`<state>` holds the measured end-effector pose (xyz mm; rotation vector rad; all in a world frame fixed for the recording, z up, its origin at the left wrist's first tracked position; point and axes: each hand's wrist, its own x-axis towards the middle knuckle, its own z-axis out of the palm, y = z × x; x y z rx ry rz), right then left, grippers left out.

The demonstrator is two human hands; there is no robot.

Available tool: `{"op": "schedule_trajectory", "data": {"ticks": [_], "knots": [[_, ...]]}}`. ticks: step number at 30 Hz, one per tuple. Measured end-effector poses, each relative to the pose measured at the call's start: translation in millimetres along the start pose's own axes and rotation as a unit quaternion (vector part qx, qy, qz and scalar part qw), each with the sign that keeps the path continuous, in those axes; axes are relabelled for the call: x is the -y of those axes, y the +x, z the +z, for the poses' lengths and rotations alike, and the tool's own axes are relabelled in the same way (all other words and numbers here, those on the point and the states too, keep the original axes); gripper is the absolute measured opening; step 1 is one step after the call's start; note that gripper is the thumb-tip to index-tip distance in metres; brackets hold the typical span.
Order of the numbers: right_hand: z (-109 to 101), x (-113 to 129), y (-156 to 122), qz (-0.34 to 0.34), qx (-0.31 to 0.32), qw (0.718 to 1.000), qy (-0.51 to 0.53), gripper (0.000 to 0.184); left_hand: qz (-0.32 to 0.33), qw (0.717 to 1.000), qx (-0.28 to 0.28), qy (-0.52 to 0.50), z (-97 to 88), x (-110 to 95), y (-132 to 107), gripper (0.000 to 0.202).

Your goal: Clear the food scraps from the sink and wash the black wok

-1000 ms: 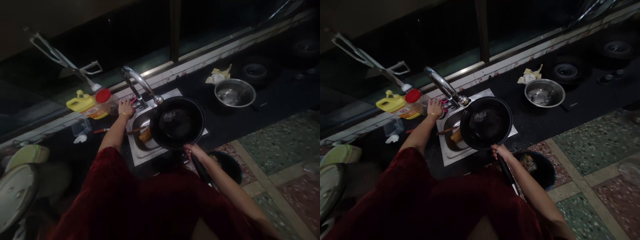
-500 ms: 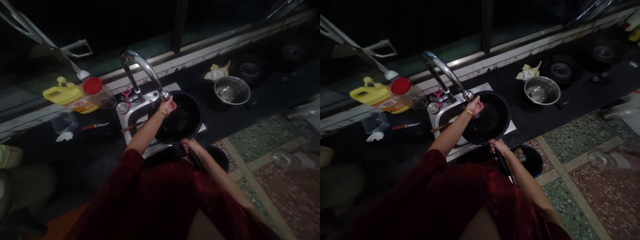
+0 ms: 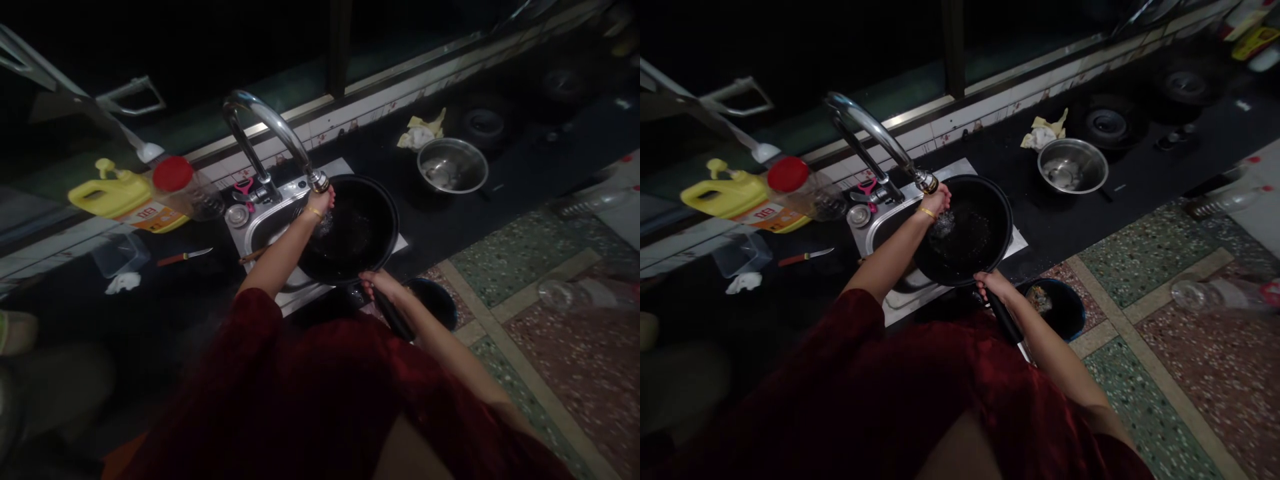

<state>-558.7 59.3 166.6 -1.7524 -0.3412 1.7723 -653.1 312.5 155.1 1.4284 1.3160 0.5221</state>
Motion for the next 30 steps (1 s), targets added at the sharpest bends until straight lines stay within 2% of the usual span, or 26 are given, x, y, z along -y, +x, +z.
{"op": "schedule_trajectory", "data": {"ticks": [2,4,5,7,9,11,14,17,20,22,24,26,28,30], "knots": [[-0.6,-1.3,-0.5,0.011,0.010,1.000,0.019,0.024,0.024,0.987,0.008,0.159,-3.9,22.7,-8.2,0.015],[-0.8,-2.3,-1.2,0.018,0.017,0.999,0.034,0.023,0.022,0.959,0.031,0.281,-4.7,50.0,-20.9,0.021],[-0.5,-2.3,-1.7,0.022,0.019,0.999,0.040,0.023,0.015,0.939,0.049,0.341,-3.6,63.5,-27.9,0.029],[1.2,-1.1,-3.5,0.029,0.019,0.998,0.045,0.024,0.027,0.877,0.108,0.467,0.4,86.1,-40.1,0.039],[4.0,1.6,-6.2,0.041,0.014,0.998,0.040,0.024,0.057,0.834,0.168,0.522,3.0,99.4,-46.0,0.039],[7.1,4.0,-9.3,0.049,0.006,0.998,0.029,0.024,0.095,0.821,0.168,0.538,0.8,104.1,-43.9,0.033],[11.1,5.2,-13.2,0.050,0.006,0.999,0.013,0.025,0.103,0.836,0.081,0.532,-7.1,105.5,-30.9,0.032],[14.0,4.7,-15.1,0.051,0.011,0.999,0.001,0.025,0.055,0.892,0.032,0.447,-0.5,106.8,-14.0,0.035],[15.9,4.9,-15.3,0.056,0.004,0.998,-0.002,0.024,0.019,0.957,-0.061,0.285,35.6,94.6,4.6,0.039],[16.5,5.2,-15.0,0.065,0.005,0.998,-0.006,0.024,0.031,0.979,-0.091,0.179,71.3,75.5,12.3,0.041],[16.2,4.7,-14.5,0.073,0.011,0.997,-0.011,0.025,0.068,0.990,-0.049,0.111,105.7,56.3,7.9,0.038],[15.3,3.5,-14.2,0.075,0.016,0.997,-0.009,0.025,0.102,0.989,0.056,0.090,127.5,49.0,-12.8,0.034],[13.9,2.0,-14.6,0.069,0.011,0.998,0.006,0.023,0.125,0.965,0.202,0.115,127.5,59.5,-44.7,0.031],[12.9,0.7,-15.9,0.063,0.003,0.998,0.020,0.022,0.157,0.916,0.322,0.181,104.0,82.2,-74.1,0.027]]}}
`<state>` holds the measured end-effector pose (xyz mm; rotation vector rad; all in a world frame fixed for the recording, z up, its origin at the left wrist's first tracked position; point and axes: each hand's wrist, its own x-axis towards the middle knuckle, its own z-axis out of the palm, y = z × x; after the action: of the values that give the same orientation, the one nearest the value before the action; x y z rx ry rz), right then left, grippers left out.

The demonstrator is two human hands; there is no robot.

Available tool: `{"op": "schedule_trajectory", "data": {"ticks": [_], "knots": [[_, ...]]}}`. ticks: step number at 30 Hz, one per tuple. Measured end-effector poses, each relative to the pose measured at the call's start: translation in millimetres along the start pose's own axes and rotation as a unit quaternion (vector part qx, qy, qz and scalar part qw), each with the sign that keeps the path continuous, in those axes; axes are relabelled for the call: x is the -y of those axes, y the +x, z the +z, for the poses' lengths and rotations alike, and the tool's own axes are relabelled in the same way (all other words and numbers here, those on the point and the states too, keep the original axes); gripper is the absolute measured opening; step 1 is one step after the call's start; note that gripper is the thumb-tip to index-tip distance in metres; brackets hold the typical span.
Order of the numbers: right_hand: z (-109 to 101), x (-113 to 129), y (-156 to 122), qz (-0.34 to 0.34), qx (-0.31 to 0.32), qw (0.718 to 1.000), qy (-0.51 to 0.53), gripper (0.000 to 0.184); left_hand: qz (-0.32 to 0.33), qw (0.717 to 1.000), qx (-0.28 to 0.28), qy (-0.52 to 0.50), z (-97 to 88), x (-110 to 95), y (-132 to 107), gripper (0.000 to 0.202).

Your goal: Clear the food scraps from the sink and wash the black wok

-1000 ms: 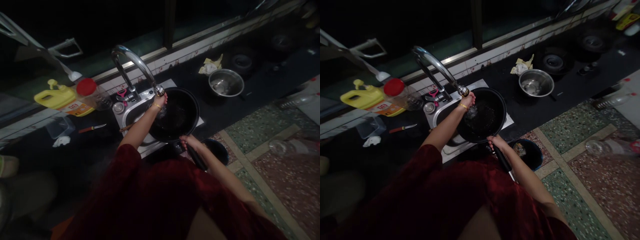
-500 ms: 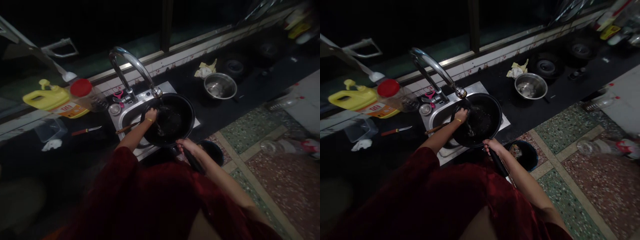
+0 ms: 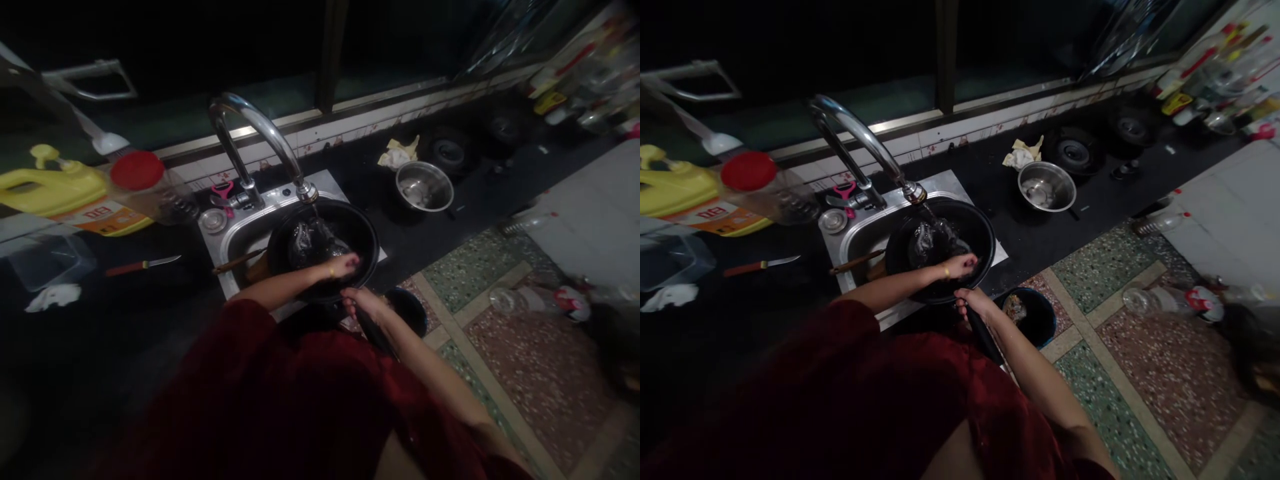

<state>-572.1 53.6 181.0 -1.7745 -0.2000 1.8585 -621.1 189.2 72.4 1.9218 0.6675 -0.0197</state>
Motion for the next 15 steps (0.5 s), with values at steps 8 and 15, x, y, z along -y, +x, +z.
{"op": "schedule_trajectory", "data": {"ticks": [8,15], "knots": [[7.2,-0.4,-4.0,-0.026,0.001,0.998,-0.057,0.020,-0.129,0.959,-0.217,0.130,-90.3,52.0,-23.4,0.028],[4.0,17.1,11.9,-0.086,-0.065,0.977,-0.186,0.022,-0.002,0.960,-0.263,-0.097,-34.4,-23.0,43.3,0.032]]}}
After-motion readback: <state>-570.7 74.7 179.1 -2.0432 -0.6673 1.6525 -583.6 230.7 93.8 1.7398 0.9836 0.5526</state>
